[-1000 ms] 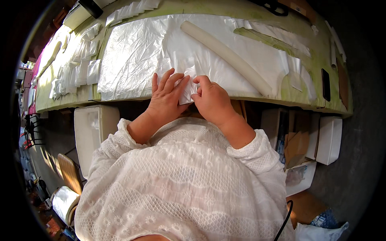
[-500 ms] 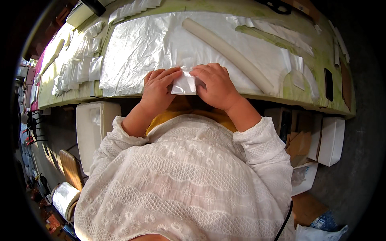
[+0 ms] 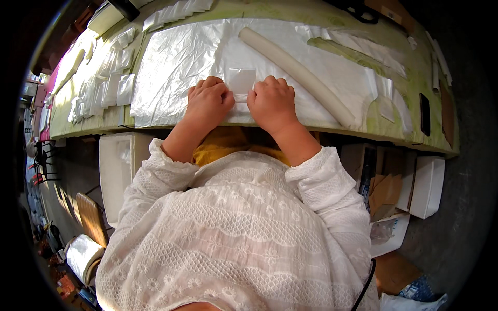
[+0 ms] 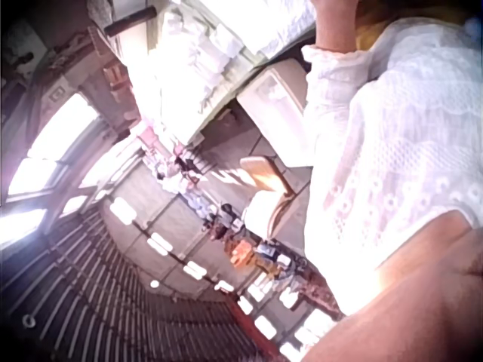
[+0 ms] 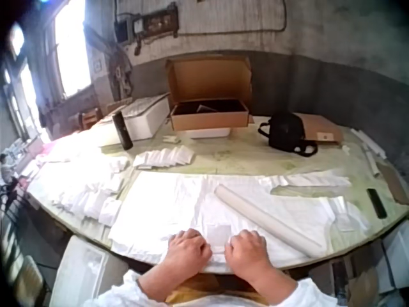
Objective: The person repeatedly tears off pieces of clear plastic wrap from a roll, folds them into small packets, and places them on a table. The process is continuous and repetitive throughout the clip.
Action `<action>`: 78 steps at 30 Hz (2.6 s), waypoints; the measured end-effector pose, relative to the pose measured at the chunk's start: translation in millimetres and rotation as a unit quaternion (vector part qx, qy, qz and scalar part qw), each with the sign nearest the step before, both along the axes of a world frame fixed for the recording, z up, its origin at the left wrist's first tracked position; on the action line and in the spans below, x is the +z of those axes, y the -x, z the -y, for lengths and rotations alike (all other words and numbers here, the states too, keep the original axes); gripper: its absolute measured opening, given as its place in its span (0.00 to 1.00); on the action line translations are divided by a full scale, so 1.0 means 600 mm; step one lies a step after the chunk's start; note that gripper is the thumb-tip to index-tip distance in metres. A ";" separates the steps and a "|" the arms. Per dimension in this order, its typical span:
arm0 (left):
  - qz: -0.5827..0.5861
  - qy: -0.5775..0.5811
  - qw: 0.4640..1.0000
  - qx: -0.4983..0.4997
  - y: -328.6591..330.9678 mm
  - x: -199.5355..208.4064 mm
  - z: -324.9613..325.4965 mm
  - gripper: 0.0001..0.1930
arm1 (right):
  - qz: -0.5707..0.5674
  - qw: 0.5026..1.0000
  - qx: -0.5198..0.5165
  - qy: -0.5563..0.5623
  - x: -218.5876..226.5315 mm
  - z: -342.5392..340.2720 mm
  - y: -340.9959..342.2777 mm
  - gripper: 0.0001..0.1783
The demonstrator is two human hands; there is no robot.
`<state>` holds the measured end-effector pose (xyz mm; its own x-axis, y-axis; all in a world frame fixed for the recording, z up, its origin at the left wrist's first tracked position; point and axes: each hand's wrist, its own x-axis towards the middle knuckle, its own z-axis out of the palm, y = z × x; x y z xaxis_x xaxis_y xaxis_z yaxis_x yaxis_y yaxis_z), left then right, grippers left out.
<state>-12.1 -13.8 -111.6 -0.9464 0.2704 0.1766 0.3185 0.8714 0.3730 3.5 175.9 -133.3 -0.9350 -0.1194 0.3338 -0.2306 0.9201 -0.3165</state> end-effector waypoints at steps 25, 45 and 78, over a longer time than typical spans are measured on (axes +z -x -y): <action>0.465 -0.609 0.636 0.084 -0.186 -0.047 0.043 0.28 | 0.140 0.987 0.070 0.033 0.067 0.009 -0.036 0.24; -0.085 -0.275 0.927 0.239 0.075 -0.019 0.435 0.20 | 0.051 0.921 0.201 0.329 0.040 0.029 -0.161 0.11; -0.185 0.210 0.954 0.104 0.102 -0.006 0.491 0.08 | -0.131 0.989 -0.067 -0.025 0.065 -0.156 -0.084 0.19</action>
